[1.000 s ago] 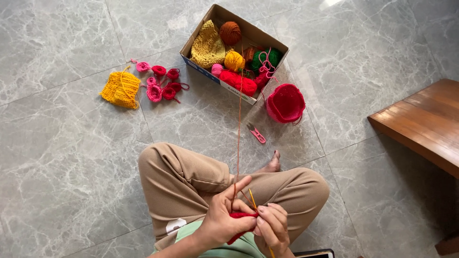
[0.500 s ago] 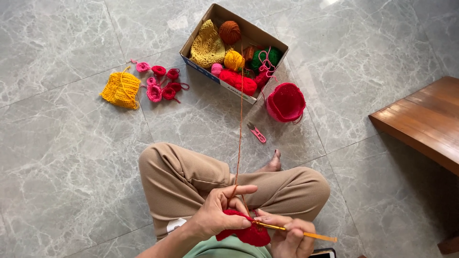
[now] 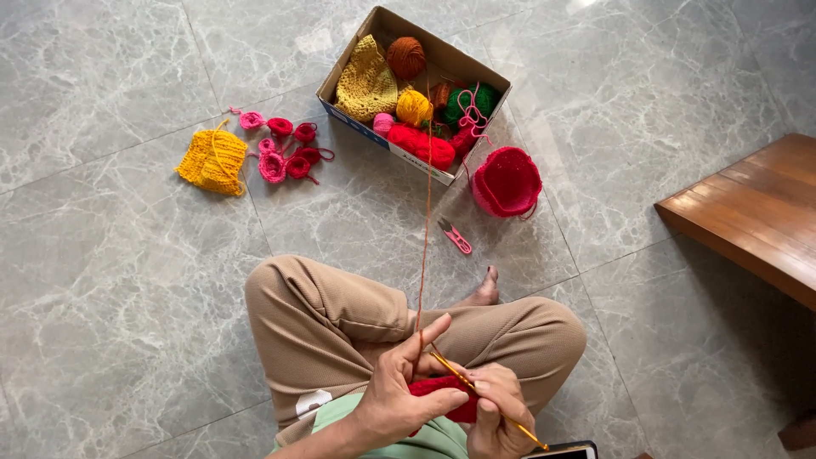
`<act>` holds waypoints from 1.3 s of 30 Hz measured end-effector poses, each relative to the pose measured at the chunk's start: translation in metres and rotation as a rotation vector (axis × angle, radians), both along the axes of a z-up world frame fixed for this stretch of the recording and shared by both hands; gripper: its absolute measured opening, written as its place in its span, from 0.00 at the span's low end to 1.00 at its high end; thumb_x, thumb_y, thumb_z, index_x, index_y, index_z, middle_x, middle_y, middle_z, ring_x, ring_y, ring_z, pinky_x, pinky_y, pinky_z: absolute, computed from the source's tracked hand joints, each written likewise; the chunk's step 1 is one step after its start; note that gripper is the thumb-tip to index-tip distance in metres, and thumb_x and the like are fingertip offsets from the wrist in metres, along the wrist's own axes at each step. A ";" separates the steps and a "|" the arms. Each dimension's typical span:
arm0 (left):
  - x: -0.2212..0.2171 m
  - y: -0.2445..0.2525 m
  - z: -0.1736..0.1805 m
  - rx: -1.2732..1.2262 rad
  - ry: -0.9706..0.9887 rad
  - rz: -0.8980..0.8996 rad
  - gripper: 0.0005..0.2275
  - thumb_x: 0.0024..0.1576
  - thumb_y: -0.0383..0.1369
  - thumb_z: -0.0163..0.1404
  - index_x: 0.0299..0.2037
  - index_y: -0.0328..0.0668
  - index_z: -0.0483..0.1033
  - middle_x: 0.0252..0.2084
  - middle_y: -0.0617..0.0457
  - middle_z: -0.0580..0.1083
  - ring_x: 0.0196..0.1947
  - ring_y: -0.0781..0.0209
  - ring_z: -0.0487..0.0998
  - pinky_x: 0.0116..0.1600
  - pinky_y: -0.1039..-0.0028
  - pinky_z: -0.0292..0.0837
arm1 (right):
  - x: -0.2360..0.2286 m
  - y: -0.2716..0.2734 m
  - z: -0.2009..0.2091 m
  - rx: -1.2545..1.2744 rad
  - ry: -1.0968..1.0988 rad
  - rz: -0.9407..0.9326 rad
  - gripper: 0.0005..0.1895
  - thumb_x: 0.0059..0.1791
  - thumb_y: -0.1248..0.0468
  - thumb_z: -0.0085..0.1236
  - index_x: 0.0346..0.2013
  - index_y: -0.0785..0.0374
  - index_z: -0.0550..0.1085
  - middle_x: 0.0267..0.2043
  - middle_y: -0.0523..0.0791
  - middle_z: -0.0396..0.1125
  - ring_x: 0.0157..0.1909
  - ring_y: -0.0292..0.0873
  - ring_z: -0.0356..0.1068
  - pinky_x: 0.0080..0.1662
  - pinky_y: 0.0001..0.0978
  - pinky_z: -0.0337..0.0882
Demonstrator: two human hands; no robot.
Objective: A person is sitting on the floor and crocheting a red garment using a crochet hook and red yarn.
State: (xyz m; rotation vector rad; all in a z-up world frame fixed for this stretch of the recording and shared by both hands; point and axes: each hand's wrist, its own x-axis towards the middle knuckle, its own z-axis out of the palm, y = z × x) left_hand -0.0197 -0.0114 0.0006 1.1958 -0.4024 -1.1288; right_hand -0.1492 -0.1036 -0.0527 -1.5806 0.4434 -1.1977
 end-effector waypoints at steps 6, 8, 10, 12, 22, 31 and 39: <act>-0.009 -0.002 0.001 -0.024 0.078 0.120 0.35 0.52 0.16 0.57 0.72 0.30 0.57 0.33 0.49 0.81 0.28 0.72 0.77 0.34 0.87 0.74 | -0.002 -0.011 0.007 -0.516 0.362 -0.133 0.08 0.45 0.67 0.63 0.39 0.58 0.77 0.40 0.42 0.75 0.38 0.39 0.70 0.47 0.34 0.71; -0.001 -0.002 0.006 -0.065 0.159 0.069 0.38 0.51 0.14 0.53 0.75 0.30 0.53 0.31 0.50 0.81 0.28 0.70 0.79 0.34 0.89 0.73 | -0.011 -0.023 -0.016 -0.678 0.245 0.009 0.08 0.51 0.61 0.57 0.45 0.53 0.73 0.50 0.41 0.72 0.48 0.39 0.70 0.56 0.46 0.72; 0.004 0.001 -0.002 -0.049 0.170 0.042 0.39 0.51 0.17 0.57 0.75 0.30 0.53 0.32 0.51 0.81 0.28 0.71 0.79 0.36 0.89 0.73 | -0.001 -0.018 -0.017 -0.499 0.141 0.052 0.07 0.53 0.59 0.55 0.42 0.55 0.75 0.47 0.44 0.74 0.46 0.41 0.71 0.55 0.46 0.74; 0.008 0.006 -0.008 -0.028 0.192 0.002 0.40 0.50 0.21 0.61 0.74 0.29 0.52 0.32 0.52 0.81 0.28 0.73 0.78 0.37 0.89 0.73 | 0.001 -0.012 -0.017 -0.315 0.051 0.083 0.09 0.54 0.57 0.53 0.39 0.58 0.76 0.45 0.46 0.75 0.44 0.42 0.72 0.54 0.46 0.77; 0.024 0.007 -0.012 -0.036 0.374 -0.167 0.33 0.47 0.18 0.60 0.68 0.32 0.69 0.29 0.53 0.78 0.26 0.75 0.72 0.33 0.90 0.67 | -0.020 0.001 -0.006 0.235 -0.162 0.267 0.12 0.62 0.55 0.44 0.47 0.62 0.66 0.45 0.59 0.76 0.49 0.56 0.80 0.56 0.57 0.80; 0.020 0.008 -0.014 -0.032 0.282 -0.139 0.30 0.47 0.17 0.59 0.64 0.29 0.73 0.31 0.51 0.79 0.27 0.73 0.75 0.35 0.87 0.71 | -0.019 -0.006 -0.002 0.500 -0.192 0.255 0.14 0.62 0.54 0.44 0.45 0.63 0.67 0.36 0.59 0.77 0.40 0.55 0.79 0.48 0.48 0.79; -0.009 -0.002 -0.011 -0.067 0.236 -0.005 0.34 0.51 0.15 0.56 0.72 0.35 0.64 0.30 0.53 0.78 0.22 0.76 0.70 0.25 0.89 0.64 | -0.003 0.004 -0.014 0.169 -0.072 0.050 0.13 0.62 0.51 0.44 0.46 0.57 0.67 0.42 0.47 0.74 0.43 0.44 0.74 0.52 0.40 0.76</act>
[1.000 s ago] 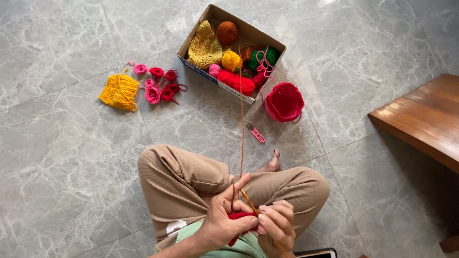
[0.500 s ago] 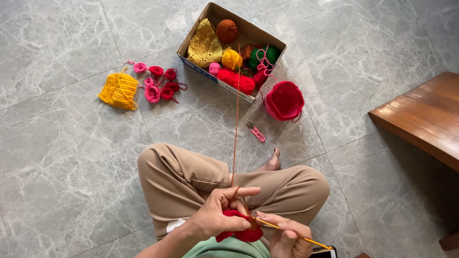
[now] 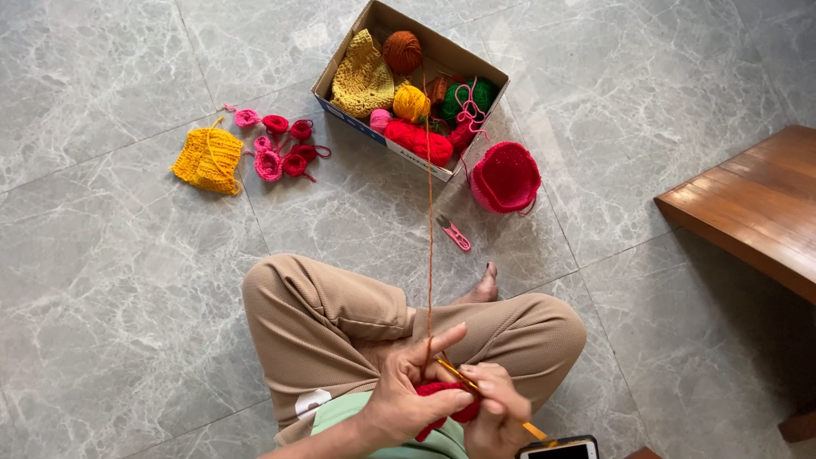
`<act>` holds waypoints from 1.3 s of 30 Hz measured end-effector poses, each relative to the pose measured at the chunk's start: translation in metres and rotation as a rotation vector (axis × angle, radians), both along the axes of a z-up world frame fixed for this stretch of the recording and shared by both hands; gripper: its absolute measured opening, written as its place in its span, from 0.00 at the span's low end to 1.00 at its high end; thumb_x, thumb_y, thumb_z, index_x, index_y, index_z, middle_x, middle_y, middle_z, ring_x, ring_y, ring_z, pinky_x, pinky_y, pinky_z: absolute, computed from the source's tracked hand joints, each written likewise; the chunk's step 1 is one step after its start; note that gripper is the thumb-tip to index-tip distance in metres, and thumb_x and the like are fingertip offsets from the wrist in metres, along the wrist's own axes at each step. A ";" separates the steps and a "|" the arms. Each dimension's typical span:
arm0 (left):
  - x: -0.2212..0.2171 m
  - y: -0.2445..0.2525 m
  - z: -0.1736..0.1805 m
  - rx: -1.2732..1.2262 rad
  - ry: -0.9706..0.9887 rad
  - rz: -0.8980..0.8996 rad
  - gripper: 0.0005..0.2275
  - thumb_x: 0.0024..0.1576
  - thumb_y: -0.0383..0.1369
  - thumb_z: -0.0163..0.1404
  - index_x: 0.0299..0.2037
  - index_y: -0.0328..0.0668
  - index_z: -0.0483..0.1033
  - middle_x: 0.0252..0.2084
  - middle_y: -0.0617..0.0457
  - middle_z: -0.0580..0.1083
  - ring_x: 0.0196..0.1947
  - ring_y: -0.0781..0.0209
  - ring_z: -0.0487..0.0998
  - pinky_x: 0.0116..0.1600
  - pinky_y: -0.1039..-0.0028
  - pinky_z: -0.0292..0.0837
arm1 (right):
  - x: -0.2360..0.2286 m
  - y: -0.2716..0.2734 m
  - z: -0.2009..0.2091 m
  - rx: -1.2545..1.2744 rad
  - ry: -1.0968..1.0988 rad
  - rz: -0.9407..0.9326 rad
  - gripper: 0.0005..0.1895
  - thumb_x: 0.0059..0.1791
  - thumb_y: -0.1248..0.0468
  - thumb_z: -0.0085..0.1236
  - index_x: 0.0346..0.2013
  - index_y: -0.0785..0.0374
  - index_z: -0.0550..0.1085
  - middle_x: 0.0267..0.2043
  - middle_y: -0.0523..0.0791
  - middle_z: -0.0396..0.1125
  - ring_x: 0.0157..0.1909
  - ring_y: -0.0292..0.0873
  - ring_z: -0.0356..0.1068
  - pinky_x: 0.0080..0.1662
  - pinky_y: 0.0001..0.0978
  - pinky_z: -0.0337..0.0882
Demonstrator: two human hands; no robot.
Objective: A person is sitting on the floor and crocheting a red garment using a crochet hook and red yarn.
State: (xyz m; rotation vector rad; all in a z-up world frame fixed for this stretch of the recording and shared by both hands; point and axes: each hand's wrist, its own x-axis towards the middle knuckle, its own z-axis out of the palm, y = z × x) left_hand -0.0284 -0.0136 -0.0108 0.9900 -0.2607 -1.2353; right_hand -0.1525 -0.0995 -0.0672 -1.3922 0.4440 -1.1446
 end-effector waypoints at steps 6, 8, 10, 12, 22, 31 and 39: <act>-0.007 -0.004 0.004 -0.001 -0.095 0.164 0.35 0.52 0.16 0.56 0.73 0.32 0.58 0.31 0.53 0.81 0.23 0.76 0.71 0.27 0.90 0.65 | 0.007 -0.012 0.002 -0.675 0.275 -0.195 0.07 0.52 0.69 0.52 0.45 0.62 0.71 0.46 0.53 0.75 0.40 0.45 0.75 0.44 0.40 0.77; -0.005 -0.003 -0.003 -0.002 0.020 0.134 0.38 0.51 0.16 0.57 0.75 0.32 0.54 0.31 0.52 0.81 0.24 0.73 0.76 0.31 0.89 0.70 | 0.009 -0.016 -0.001 -0.690 0.202 -0.141 0.05 0.56 0.62 0.49 0.46 0.57 0.69 0.46 0.46 0.73 0.45 0.43 0.74 0.50 0.46 0.79; 0.003 -0.002 0.002 -0.001 0.097 0.107 0.40 0.51 0.16 0.57 0.75 0.34 0.53 0.31 0.53 0.80 0.25 0.73 0.76 0.32 0.89 0.71 | 0.009 -0.013 -0.004 -0.518 0.144 -0.063 0.07 0.57 0.59 0.48 0.46 0.58 0.69 0.46 0.48 0.74 0.45 0.45 0.75 0.54 0.49 0.78; 0.011 -0.001 0.006 0.000 0.176 0.074 0.41 0.50 0.16 0.58 0.76 0.36 0.53 0.31 0.53 0.80 0.26 0.73 0.75 0.33 0.88 0.71 | 0.005 -0.009 -0.006 -0.347 0.088 0.009 0.09 0.59 0.57 0.47 0.45 0.58 0.69 0.45 0.49 0.75 0.46 0.46 0.75 0.58 0.51 0.77; 0.032 0.009 -0.002 -0.033 0.157 -0.080 0.33 0.49 0.16 0.58 0.69 0.32 0.67 0.31 0.49 0.78 0.23 0.71 0.73 0.28 0.85 0.70 | -0.024 -0.005 0.001 0.161 -0.228 0.207 0.12 0.62 0.57 0.45 0.49 0.64 0.68 0.52 0.61 0.73 0.54 0.60 0.77 0.54 0.58 0.83; 0.044 0.015 -0.016 -0.077 0.448 -0.246 0.28 0.44 0.15 0.57 0.60 0.26 0.75 0.32 0.46 0.80 0.27 0.67 0.78 0.36 0.85 0.72 | -0.037 -0.015 0.003 0.461 -0.199 0.246 0.14 0.62 0.56 0.46 0.45 0.65 0.68 0.38 0.59 0.75 0.41 0.52 0.79 0.42 0.44 0.84; 0.039 0.014 -0.023 -0.107 0.452 -0.275 0.28 0.44 0.16 0.58 0.60 0.25 0.75 0.32 0.47 0.80 0.28 0.67 0.79 0.37 0.86 0.72 | -0.032 -0.020 -0.006 0.922 -0.181 0.400 0.13 0.60 0.56 0.42 0.43 0.65 0.66 0.33 0.57 0.75 0.37 0.52 0.79 0.34 0.35 0.77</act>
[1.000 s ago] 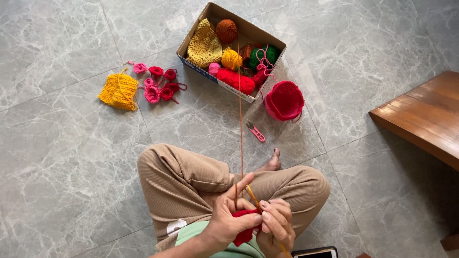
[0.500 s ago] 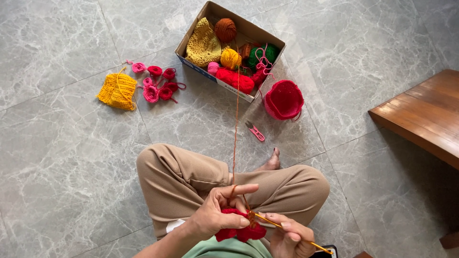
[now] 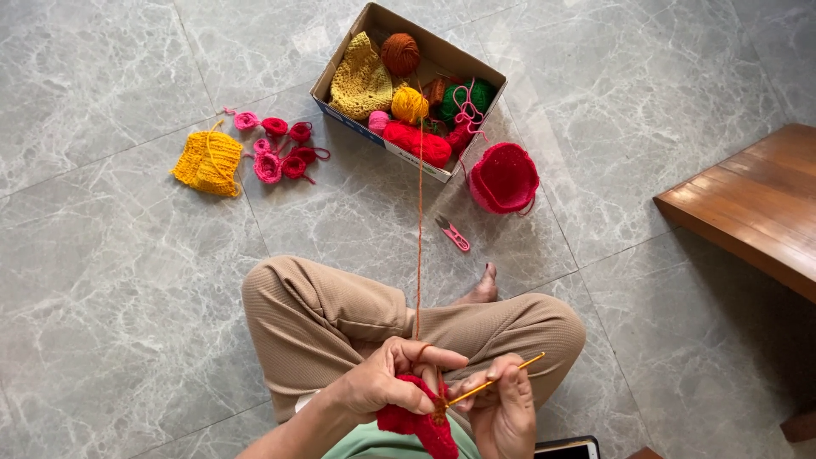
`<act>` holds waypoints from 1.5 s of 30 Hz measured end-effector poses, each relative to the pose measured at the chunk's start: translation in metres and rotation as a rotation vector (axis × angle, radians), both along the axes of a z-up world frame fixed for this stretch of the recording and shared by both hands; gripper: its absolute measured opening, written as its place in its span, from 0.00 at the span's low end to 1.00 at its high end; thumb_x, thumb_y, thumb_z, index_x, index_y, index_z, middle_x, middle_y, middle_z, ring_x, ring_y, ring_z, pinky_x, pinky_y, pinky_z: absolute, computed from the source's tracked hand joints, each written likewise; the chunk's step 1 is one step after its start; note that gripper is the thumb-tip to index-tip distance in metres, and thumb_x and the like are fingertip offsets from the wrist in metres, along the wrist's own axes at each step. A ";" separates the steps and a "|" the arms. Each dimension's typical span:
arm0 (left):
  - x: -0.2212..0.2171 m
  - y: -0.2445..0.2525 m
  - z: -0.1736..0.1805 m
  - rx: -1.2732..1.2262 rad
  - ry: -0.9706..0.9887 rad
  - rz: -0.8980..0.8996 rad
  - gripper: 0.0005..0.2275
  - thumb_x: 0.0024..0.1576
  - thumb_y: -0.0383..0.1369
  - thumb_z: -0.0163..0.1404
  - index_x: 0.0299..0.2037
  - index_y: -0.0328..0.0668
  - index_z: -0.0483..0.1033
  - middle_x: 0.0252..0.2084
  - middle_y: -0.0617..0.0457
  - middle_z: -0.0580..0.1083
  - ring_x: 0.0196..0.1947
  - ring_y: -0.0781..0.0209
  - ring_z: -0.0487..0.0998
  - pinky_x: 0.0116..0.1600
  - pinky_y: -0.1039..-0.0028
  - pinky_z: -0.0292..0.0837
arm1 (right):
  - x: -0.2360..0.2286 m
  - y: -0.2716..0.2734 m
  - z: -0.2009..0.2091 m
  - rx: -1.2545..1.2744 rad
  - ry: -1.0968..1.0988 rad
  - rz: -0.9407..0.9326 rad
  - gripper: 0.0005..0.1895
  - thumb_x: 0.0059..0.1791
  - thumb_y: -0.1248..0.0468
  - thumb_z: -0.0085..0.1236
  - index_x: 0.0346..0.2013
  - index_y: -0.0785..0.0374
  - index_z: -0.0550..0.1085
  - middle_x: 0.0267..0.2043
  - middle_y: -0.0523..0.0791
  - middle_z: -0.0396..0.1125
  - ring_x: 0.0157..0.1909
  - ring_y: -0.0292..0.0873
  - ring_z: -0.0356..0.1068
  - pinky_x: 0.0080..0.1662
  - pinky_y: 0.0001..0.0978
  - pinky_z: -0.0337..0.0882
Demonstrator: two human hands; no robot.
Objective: A person is sitting on the floor and crocheting a red garment using a crochet hook and red yarn.
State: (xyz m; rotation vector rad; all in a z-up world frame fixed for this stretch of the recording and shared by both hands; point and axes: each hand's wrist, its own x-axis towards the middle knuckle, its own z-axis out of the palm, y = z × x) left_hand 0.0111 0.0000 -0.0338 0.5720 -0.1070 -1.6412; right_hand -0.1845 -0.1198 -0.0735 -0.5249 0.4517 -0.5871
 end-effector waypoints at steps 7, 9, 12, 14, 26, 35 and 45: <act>-0.001 -0.003 0.014 0.037 -0.047 0.041 0.33 0.46 0.18 0.59 0.67 0.27 0.68 0.30 0.53 0.78 0.27 0.72 0.75 0.36 0.87 0.69 | 0.009 0.011 0.003 -0.295 -0.082 -0.200 0.14 0.61 0.57 0.46 0.46 0.67 0.67 0.41 0.62 0.75 0.45 0.60 0.78 0.42 0.42 0.82; 0.000 -0.002 0.015 0.044 -0.037 0.044 0.34 0.46 0.18 0.59 0.68 0.27 0.67 0.30 0.53 0.78 0.27 0.72 0.74 0.36 0.87 0.68 | 0.009 0.012 0.003 -0.354 -0.093 -0.216 0.14 0.61 0.56 0.48 0.46 0.67 0.68 0.42 0.61 0.75 0.46 0.60 0.78 0.43 0.43 0.82; -0.002 0.000 0.012 0.053 -0.002 0.039 0.34 0.45 0.17 0.58 0.67 0.26 0.67 0.30 0.52 0.78 0.28 0.70 0.77 0.39 0.84 0.72 | 0.006 0.010 0.000 -0.447 -0.108 -0.240 0.14 0.61 0.55 0.48 0.48 0.65 0.70 0.44 0.60 0.75 0.43 0.57 0.79 0.50 0.52 0.79; -0.007 -0.001 0.011 0.029 -0.135 0.103 0.30 0.48 0.18 0.60 0.65 0.28 0.71 0.32 0.52 0.78 0.29 0.72 0.74 0.38 0.87 0.70 | 0.005 0.006 0.000 -0.190 -0.095 -0.146 0.14 0.61 0.57 0.44 0.45 0.68 0.67 0.41 0.61 0.75 0.44 0.60 0.78 0.41 0.42 0.82; -0.032 -0.006 0.019 0.116 -0.606 0.299 0.31 0.48 0.18 0.61 0.66 0.33 0.69 0.46 0.43 0.82 0.41 0.64 0.82 0.49 0.79 0.80 | 0.014 0.022 -0.022 -0.044 0.135 -0.176 0.15 0.57 0.55 0.48 0.45 0.64 0.72 0.47 0.57 0.75 0.47 0.50 0.74 0.51 0.46 0.75; -0.034 0.012 0.020 0.189 -0.304 0.288 0.34 0.47 0.15 0.60 0.68 0.31 0.68 0.32 0.47 0.81 0.28 0.68 0.77 0.39 0.83 0.75 | 0.013 0.034 -0.008 -0.049 0.123 -0.157 0.13 0.57 0.56 0.49 0.45 0.65 0.71 0.42 0.56 0.76 0.45 0.48 0.75 0.49 0.43 0.75; -0.021 0.031 0.021 0.100 -0.163 0.207 0.33 0.47 0.13 0.59 0.67 0.32 0.69 0.31 0.49 0.80 0.28 0.69 0.78 0.40 0.83 0.74 | 0.006 0.036 -0.002 -0.086 0.047 -0.152 0.14 0.58 0.55 0.49 0.43 0.64 0.70 0.42 0.57 0.76 0.35 0.47 0.74 0.40 0.38 0.75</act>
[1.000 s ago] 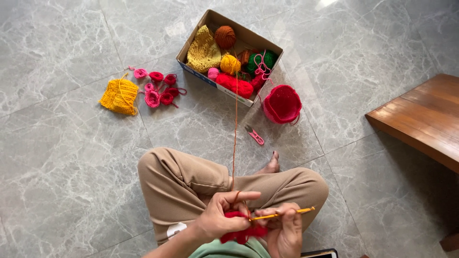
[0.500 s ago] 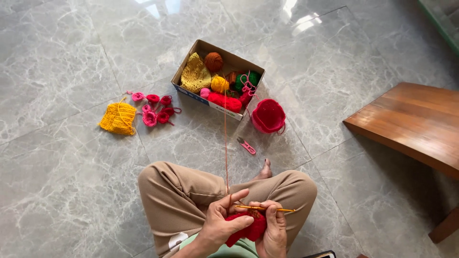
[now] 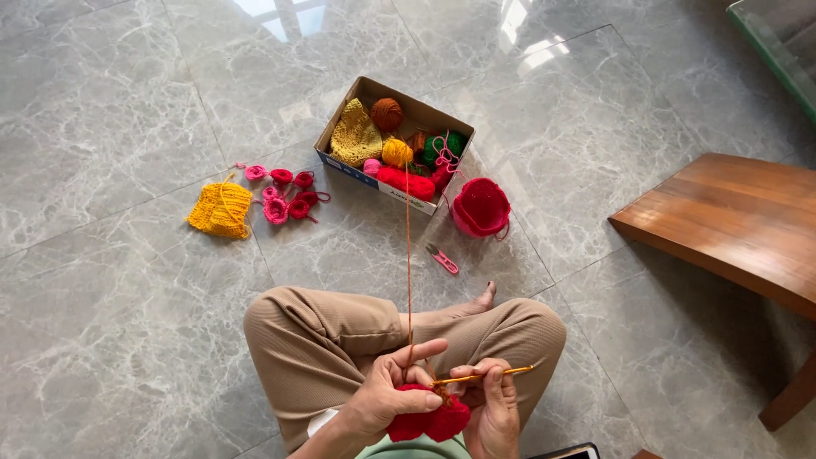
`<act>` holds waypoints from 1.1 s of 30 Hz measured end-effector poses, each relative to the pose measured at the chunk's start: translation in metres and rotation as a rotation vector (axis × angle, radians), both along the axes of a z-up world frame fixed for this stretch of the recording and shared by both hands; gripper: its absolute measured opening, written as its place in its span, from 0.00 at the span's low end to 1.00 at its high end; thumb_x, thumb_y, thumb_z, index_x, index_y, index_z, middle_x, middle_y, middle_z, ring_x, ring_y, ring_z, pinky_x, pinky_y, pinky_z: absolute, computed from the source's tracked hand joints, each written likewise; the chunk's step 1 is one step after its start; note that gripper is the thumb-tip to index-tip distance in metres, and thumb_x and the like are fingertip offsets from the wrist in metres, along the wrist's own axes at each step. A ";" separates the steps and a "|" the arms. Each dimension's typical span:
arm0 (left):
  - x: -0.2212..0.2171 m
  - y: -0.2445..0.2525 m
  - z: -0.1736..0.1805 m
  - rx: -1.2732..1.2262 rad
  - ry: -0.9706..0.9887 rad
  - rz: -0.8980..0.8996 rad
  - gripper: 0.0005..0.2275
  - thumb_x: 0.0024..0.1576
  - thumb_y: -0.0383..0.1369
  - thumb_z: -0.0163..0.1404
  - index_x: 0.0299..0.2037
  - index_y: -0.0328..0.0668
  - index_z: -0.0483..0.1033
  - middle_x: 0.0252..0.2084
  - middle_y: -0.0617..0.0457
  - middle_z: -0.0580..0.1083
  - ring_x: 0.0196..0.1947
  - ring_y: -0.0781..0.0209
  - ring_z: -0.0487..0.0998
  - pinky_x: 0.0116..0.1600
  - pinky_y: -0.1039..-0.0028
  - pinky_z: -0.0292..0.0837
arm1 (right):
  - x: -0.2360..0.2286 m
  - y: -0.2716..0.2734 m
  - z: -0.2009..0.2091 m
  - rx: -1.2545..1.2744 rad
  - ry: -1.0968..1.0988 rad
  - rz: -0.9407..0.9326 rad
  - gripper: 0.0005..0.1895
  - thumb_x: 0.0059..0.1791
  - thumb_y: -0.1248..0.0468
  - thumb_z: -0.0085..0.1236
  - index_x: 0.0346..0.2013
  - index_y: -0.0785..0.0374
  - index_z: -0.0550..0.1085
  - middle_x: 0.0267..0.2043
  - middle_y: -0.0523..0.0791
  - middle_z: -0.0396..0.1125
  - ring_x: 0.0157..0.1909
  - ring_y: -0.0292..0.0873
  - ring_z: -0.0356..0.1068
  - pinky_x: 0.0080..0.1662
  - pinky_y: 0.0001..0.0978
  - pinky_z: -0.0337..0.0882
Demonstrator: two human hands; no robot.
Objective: A person is sitting on the floor and crocheting a red garment using a crochet hook and red yarn.
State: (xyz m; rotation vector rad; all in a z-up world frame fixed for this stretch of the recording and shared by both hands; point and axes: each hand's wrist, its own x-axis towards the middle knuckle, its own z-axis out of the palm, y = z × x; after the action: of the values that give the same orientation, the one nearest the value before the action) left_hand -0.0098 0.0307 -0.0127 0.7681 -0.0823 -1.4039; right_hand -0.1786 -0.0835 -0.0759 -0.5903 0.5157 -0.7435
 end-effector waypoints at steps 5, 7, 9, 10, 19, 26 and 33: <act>0.011 0.001 0.011 0.017 0.037 -0.069 0.34 0.46 0.15 0.61 0.67 0.31 0.70 0.30 0.51 0.80 0.26 0.70 0.77 0.35 0.86 0.70 | 0.002 -0.006 0.005 -0.021 -0.089 0.022 0.13 0.59 0.55 0.47 0.45 0.62 0.71 0.43 0.54 0.74 0.39 0.45 0.74 0.42 0.37 0.75; 0.014 0.000 0.012 0.007 0.050 -0.078 0.34 0.46 0.15 0.61 0.68 0.31 0.69 0.30 0.52 0.80 0.26 0.71 0.77 0.34 0.86 0.70 | 0.005 -0.006 0.009 -0.057 -0.107 0.019 0.13 0.59 0.55 0.48 0.45 0.63 0.71 0.43 0.55 0.73 0.42 0.46 0.73 0.43 0.36 0.75; 0.017 -0.001 0.013 -0.003 0.060 -0.091 0.34 0.46 0.15 0.61 0.68 0.31 0.68 0.30 0.52 0.80 0.25 0.71 0.76 0.33 0.87 0.69 | 0.009 -0.006 0.011 -0.092 -0.127 0.014 0.13 0.59 0.56 0.48 0.45 0.63 0.72 0.43 0.55 0.73 0.45 0.46 0.73 0.44 0.34 0.74; 0.018 -0.002 0.014 0.000 0.067 -0.100 0.34 0.46 0.15 0.61 0.68 0.31 0.69 0.29 0.53 0.80 0.26 0.72 0.76 0.34 0.87 0.69 | 0.010 -0.006 0.012 -0.128 -0.157 0.014 0.13 0.59 0.56 0.48 0.45 0.63 0.72 0.43 0.56 0.73 0.43 0.46 0.73 0.45 0.35 0.74; 0.033 -0.002 0.006 -0.058 0.285 -0.146 0.34 0.44 0.14 0.60 0.66 0.30 0.69 0.32 0.53 0.79 0.28 0.69 0.78 0.38 0.84 0.73 | 0.026 -0.009 0.021 -0.494 -0.249 -0.051 0.14 0.61 0.56 0.48 0.45 0.65 0.72 0.42 0.56 0.73 0.43 0.49 0.69 0.47 0.42 0.71; 0.030 -0.017 0.007 -0.106 -0.315 0.015 0.25 0.51 0.13 0.53 0.62 0.28 0.74 0.36 0.44 0.82 0.26 0.70 0.75 0.30 0.86 0.71 | 0.021 -0.026 0.022 -0.018 -0.136 0.142 0.14 0.59 0.57 0.46 0.42 0.66 0.72 0.40 0.59 0.72 0.46 0.53 0.72 0.51 0.46 0.71; 0.001 -0.041 0.022 0.062 -0.699 0.154 0.32 0.49 0.19 0.59 0.67 0.31 0.66 0.38 0.49 0.83 0.28 0.72 0.76 0.32 0.86 0.72 | 0.040 -0.012 0.012 0.100 -0.053 0.079 0.13 0.58 0.57 0.48 0.46 0.65 0.72 0.48 0.53 0.73 0.48 0.47 0.72 0.54 0.44 0.72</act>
State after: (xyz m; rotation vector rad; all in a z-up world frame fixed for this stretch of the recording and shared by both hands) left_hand -0.0091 -0.0104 0.0090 1.2622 -0.5116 -0.9451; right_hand -0.1389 -0.0956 -0.0635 -0.4937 0.4755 -0.6523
